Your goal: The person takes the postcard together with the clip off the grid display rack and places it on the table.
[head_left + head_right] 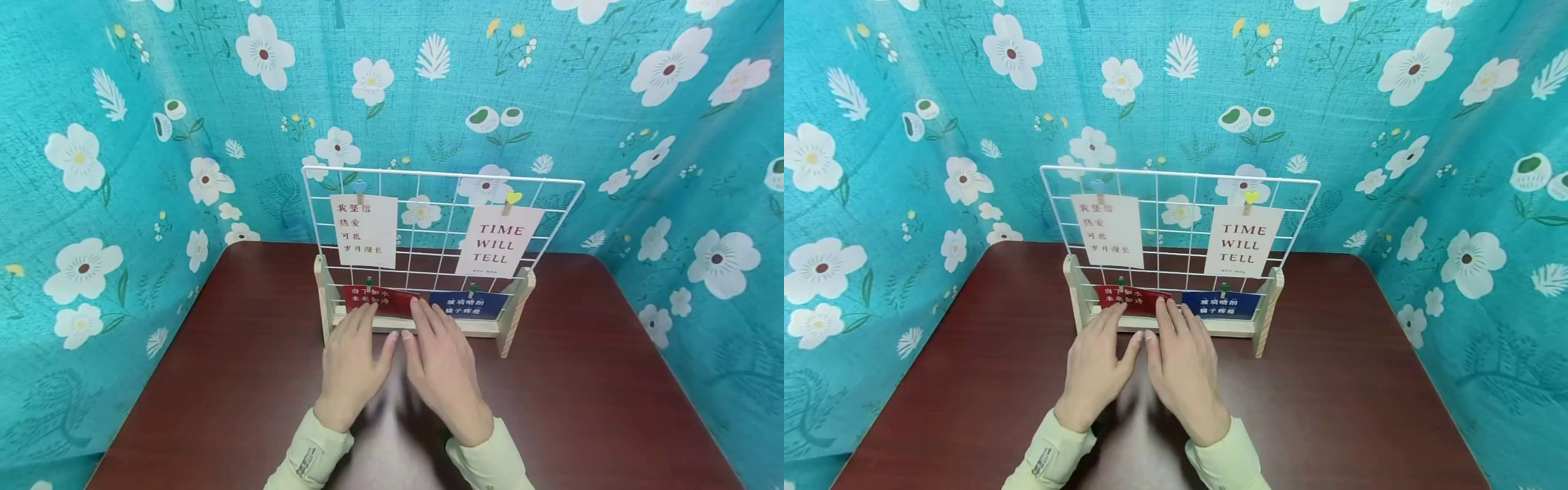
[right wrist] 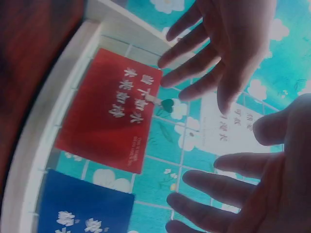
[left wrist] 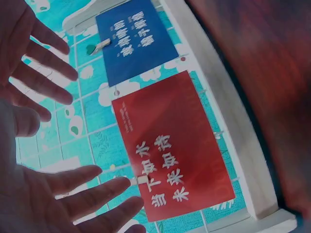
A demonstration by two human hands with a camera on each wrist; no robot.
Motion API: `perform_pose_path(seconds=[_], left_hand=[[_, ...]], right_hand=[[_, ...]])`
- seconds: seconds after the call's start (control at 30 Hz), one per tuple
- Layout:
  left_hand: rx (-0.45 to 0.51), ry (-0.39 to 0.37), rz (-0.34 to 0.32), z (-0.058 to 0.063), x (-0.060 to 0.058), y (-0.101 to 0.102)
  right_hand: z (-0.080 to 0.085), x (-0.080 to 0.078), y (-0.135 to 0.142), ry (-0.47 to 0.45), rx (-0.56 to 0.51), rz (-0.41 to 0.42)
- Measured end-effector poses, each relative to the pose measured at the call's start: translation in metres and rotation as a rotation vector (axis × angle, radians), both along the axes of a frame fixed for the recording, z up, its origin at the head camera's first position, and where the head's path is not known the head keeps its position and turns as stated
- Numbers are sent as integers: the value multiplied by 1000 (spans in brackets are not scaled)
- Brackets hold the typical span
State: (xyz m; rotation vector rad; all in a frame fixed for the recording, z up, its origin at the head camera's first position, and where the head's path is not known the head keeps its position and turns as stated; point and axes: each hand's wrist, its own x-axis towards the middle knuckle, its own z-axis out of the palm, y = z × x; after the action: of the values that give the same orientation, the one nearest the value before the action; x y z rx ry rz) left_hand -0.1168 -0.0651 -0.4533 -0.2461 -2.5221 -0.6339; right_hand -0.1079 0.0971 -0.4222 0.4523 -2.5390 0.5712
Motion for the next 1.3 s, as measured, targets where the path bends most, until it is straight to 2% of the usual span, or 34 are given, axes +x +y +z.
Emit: perform_pose_path(seconds=[0.23,0.4,0.53,0.8,1.0,1.17,1.3], left_hand=[[200,23,-11,24,-13,-13],[258,76,3,43,-25,-23],[299,107,24,52,-32,-30],[340,151,78,69,-45,-41],[355,167,83,82,-54,-47],[351,155,82,86,-60,-49],[349,155,91,86,-64,-48]], right_hand=[[26,-18,-5,114,-126,60],[47,-30,-11,160,-176,86],[60,-40,-18,165,-190,119],[80,-58,-30,211,-224,154],[103,-75,-40,252,-237,170],[124,-87,-48,261,-253,183],[135,-95,-51,267,-260,180]])
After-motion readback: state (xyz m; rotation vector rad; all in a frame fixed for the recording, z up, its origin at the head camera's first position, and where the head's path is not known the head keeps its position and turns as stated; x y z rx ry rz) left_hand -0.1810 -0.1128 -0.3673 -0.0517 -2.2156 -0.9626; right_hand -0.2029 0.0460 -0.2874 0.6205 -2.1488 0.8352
